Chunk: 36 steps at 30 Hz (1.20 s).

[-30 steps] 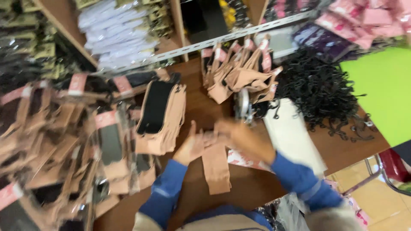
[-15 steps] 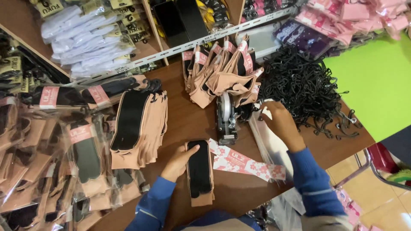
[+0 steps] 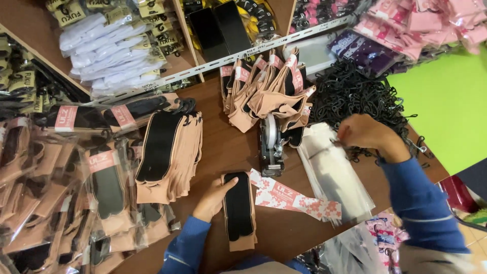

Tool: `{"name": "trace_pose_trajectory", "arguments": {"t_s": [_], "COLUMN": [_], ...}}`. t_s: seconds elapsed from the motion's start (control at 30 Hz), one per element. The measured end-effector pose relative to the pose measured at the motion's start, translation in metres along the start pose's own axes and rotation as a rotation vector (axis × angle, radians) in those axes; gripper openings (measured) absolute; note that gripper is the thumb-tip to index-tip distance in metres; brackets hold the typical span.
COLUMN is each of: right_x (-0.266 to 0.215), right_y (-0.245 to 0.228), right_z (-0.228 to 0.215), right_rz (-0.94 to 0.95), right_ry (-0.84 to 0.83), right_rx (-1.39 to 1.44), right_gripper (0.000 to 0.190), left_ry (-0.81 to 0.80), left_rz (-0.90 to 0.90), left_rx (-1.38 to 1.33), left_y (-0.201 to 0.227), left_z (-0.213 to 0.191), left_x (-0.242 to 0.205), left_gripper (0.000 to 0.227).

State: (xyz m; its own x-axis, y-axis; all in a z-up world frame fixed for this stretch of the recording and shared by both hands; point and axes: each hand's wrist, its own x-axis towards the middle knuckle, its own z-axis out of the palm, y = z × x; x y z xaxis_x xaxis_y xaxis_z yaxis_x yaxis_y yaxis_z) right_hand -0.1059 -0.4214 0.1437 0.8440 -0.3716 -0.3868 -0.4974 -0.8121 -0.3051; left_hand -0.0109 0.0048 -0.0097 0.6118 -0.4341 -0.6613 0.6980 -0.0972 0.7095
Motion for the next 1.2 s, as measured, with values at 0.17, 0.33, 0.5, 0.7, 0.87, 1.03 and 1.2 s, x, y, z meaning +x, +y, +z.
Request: {"name": "trace_pose_trajectory", "arguments": {"t_s": [0.17, 0.33, 0.5, 0.7, 0.87, 1.03, 1.2], "right_x": [-0.02, -0.055, -0.031, -0.066, -0.081, -0.057, -0.017], "right_y": [-0.007, -0.019, 0.023, 0.021, 0.02, 0.039, 0.047], "right_z": [-0.024, -0.039, 0.008, -0.008, -0.019, -0.021, -0.008], "right_rz": [0.134, 0.226, 0.389, 0.164, -0.072, -0.107, -0.128], "right_ry": [-0.378, -0.064, -0.048, 0.197, 0.439, 0.816, 0.894], "right_rx": [0.002, 0.965, 0.368, 0.153, 0.341, 0.327, 0.335], "right_gripper": [0.025, 0.023, 0.005, 0.014, 0.011, 0.013, 0.026], "left_ry": [-0.021, -0.048, -0.08, -0.1, -0.079, -0.069, -0.075], "left_rz": [-0.002, -0.142, -0.124, -0.093, -0.129, -0.12, -0.095], "left_rx": [0.003, 0.124, 0.076, 0.046, 0.04, 0.058, 0.049], "left_y": [0.018, 0.004, 0.025, 0.025, 0.031, 0.033, 0.03], "left_z": [0.007, -0.003, 0.007, 0.006, 0.011, 0.013, 0.013], "left_x": [-0.014, 0.003, -0.017, -0.016, -0.027, -0.031, -0.028], "left_gripper": [0.052, 0.103, 0.068, 0.042, 0.056, 0.048, 0.049]}}
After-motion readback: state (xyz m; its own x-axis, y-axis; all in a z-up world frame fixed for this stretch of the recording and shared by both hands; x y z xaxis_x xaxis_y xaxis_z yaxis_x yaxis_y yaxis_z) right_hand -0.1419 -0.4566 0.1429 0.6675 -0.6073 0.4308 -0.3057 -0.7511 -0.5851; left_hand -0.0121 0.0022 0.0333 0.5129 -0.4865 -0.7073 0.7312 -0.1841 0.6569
